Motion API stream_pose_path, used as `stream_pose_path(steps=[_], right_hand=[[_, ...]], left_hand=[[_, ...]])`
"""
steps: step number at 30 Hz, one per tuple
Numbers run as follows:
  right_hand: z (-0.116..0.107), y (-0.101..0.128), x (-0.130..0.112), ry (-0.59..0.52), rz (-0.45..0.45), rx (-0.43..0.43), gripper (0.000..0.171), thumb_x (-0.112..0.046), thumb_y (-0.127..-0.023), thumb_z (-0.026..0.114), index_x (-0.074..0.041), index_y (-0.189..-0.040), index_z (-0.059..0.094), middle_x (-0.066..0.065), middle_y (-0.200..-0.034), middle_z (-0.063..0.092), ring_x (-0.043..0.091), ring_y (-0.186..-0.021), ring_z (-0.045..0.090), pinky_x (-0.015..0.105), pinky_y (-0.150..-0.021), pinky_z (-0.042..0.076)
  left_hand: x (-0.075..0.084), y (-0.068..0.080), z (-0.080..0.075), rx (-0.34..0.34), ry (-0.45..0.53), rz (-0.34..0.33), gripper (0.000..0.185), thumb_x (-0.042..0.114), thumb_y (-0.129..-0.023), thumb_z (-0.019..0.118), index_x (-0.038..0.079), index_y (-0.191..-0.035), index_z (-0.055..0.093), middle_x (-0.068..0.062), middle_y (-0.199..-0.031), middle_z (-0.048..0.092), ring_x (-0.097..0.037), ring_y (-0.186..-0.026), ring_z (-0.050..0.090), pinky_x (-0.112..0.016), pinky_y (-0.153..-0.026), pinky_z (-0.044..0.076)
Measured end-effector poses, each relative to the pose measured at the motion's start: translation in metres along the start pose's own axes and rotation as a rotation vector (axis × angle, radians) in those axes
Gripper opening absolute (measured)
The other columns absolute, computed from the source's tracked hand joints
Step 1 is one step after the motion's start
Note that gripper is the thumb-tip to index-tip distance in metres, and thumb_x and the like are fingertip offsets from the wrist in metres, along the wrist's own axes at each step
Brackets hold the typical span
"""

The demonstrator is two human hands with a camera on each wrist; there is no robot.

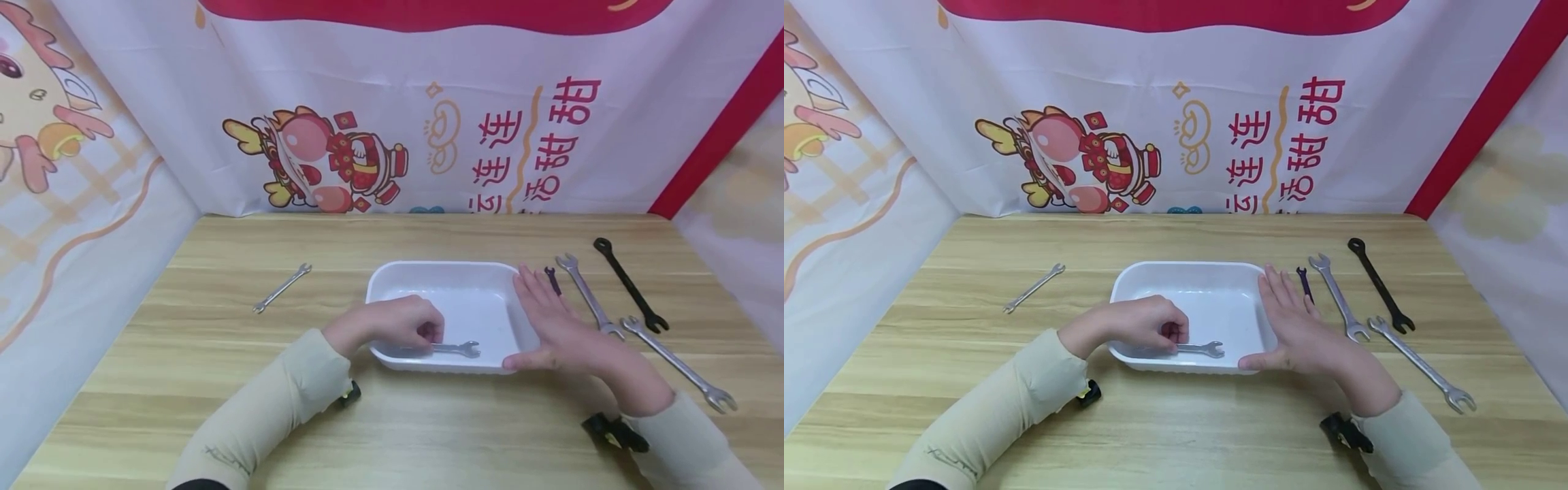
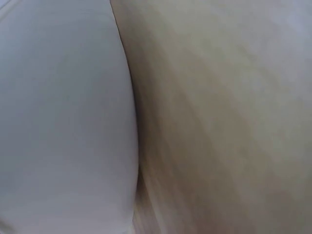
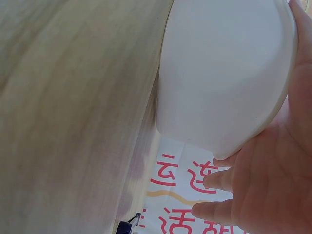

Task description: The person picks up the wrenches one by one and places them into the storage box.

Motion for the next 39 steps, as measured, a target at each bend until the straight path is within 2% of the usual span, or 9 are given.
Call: stream_pose_path(steps=[28,39], right_hand=[[-0.0001,0.0008,-0.0014,0.006,0.016,-0.003,0.140,-0.078,-0.069,0.070,-0.008,-0.158,-0.012,0.006,-0.165,-0.024,0.038,-0.152,-0.019,0.076,-0.113,0.005],[0.0009,0.0005,0.0004,0.009,0.007,-0.006,0.138,-0.076,-0.070,0.071,-0.008,-0.158,-0.012,0.006,-0.165,-0.024,0.039,-0.152,-0.019,0.076,-0.113,0.004]], left_hand=[[0.0006,-0.0006,0.0026,0.015,-0.043,-0.027,0.007,0.013,-0.091,0.071,0.020,-0.090,0.070,0.007,-0.077,0.062,-0.008,-0.078,0.055,-0.020,-0.075,0.047],[0.0009,0.0005,0.0018,0.016,-0.043,-0.005,0.005,0.013,-0.091,0.070,0.018,-0.093,0.071,0.007,-0.078,0.062,-0.009,-0.079,0.055,-0.020,-0.076,0.046]])
Point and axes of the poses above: each hand's wrist, its own y-axis away from the middle knuckle, its own z-axis out of the palm, x = y × z, the point moved 2 cm from there along -y, towards the middle knuckle
